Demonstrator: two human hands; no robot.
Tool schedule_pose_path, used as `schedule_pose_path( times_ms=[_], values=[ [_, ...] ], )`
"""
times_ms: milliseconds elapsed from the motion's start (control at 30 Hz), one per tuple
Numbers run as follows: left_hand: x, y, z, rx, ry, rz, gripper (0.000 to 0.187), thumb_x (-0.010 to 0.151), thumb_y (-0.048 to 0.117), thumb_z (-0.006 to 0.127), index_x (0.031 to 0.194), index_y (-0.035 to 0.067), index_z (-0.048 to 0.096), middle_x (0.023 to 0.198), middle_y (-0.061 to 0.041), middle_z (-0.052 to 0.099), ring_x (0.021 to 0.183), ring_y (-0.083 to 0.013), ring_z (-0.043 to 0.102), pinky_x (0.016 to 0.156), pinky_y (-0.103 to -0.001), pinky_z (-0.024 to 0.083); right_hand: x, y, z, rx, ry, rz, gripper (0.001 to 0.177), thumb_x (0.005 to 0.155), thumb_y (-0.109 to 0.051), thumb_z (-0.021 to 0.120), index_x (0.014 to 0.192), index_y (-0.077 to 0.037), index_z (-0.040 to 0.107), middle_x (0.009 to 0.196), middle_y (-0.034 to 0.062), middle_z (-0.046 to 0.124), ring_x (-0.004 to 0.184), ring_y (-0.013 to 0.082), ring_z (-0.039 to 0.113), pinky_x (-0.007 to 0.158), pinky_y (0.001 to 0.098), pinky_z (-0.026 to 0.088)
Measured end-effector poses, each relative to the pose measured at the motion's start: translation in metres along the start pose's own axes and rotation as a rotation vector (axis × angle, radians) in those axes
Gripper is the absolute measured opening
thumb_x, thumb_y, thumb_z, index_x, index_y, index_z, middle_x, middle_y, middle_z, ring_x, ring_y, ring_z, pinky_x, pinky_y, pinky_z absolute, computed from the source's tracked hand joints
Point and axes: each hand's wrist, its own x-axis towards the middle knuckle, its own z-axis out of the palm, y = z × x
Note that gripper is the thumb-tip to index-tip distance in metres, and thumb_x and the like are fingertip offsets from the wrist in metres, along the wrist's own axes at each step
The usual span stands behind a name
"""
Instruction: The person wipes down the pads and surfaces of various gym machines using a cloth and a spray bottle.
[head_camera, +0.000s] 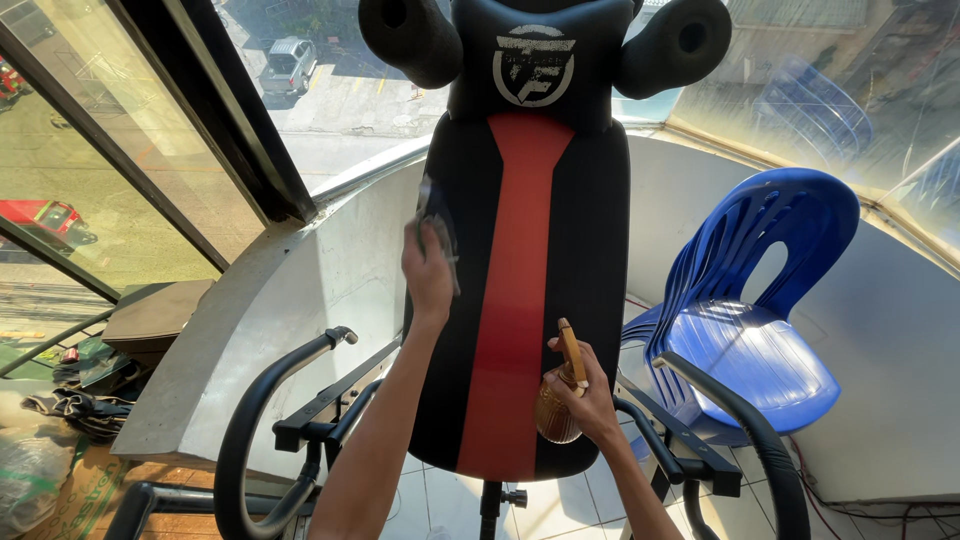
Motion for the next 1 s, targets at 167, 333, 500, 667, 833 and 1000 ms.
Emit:
schedule_pose_path(
  times_ms=[167, 333, 500, 667, 833, 1000],
  values=[
    [0.076, -0.054, 0.079, 0.474, -0.033, 0.652, 0.041, 0.111, 0.019, 0.05, 0.152, 0.02, 0.05, 0.159, -0.014, 0.043, 0.148, -0.0453, 0.031, 0.12, -0.058, 0.028, -0.024, -0.022, -0.008, -0.119, 0.011, 0.125, 0.051, 0.082, -0.026, 0.079, 0.129, -0.01, 0.068, 0.135, 0.0083, 0.059, 0.107, 0.021, 0.067, 0.099, 0.0404, 0.052],
    [-0.018, -0.105, 0.085, 0.615, -0.266, 0.978, 0.056, 0.102, 0.002, 0.06, 0.155, 0.012, 0.046, 0.161, -0.012, 0.045, 0.156, -0.0396, 0.029, 0.129, -0.061, 0.02, -0.048, -0.019, -0.028, -0.083, 0.025, 0.184, 0.048, 0.086, -0.026, 0.07, 0.131, -0.01, 0.061, 0.133, 0.007, 0.058, 0.088, 0.0204, 0.078, 0.091, 0.0357, 0.058],
    [-0.181, -0.212, 0.012, 0.616, -0.842, 0.961, 0.068, 0.089, -0.016, 0.053, 0.152, 0.011, 0.05, 0.16, -0.01, 0.046, 0.153, -0.0322, 0.032, 0.125, -0.053, 0.022, -0.057, -0.006, -0.035, -0.148, 0.05, 0.158, 0.045, 0.086, -0.025, 0.074, 0.129, -0.012, 0.065, 0.133, 0.0054, 0.059, 0.082, 0.0124, 0.071, 0.094, 0.0332, 0.054],
    [-0.253, -0.274, -0.044, 0.515, -1.087, 0.86, 0.053, 0.081, -0.005, 0.068, 0.133, 0.005, 0.063, 0.14, -0.013, 0.063, 0.136, -0.0352, 0.051, 0.118, -0.052, 0.031, -0.061, -0.005, -0.035, -0.113, 0.031, 0.182, 0.048, 0.086, -0.027, 0.072, 0.13, -0.012, 0.062, 0.133, 0.0056, 0.059, 0.087, 0.0175, 0.078, 0.097, 0.0373, 0.056],
    [-0.168, -0.169, -0.005, 0.273, -0.679, 0.546, 0.048, 0.086, -0.014, 0.055, 0.125, 0.006, 0.071, 0.121, -0.013, 0.076, 0.109, -0.0326, 0.073, 0.094, -0.044, 0.057, -0.067, -0.006, -0.037, -0.059, 0.066, 0.167, 0.048, 0.084, -0.022, 0.071, 0.129, -0.009, 0.063, 0.131, 0.0068, 0.062, 0.084, 0.0202, 0.078, 0.092, 0.0355, 0.057],
    [0.019, -0.036, 0.057, 0.272, -0.183, 0.804, 0.044, 0.1, -0.005, 0.063, 0.141, 0.011, 0.059, 0.144, -0.012, 0.062, 0.138, -0.035, 0.056, 0.112, -0.045, 0.05, -0.077, -0.007, -0.035, -0.116, 0.084, 0.213, 0.051, 0.084, -0.029, 0.073, 0.132, -0.013, 0.062, 0.134, 0.0055, 0.061, 0.09, 0.0193, 0.079, 0.097, 0.0381, 0.056]
  ],
)
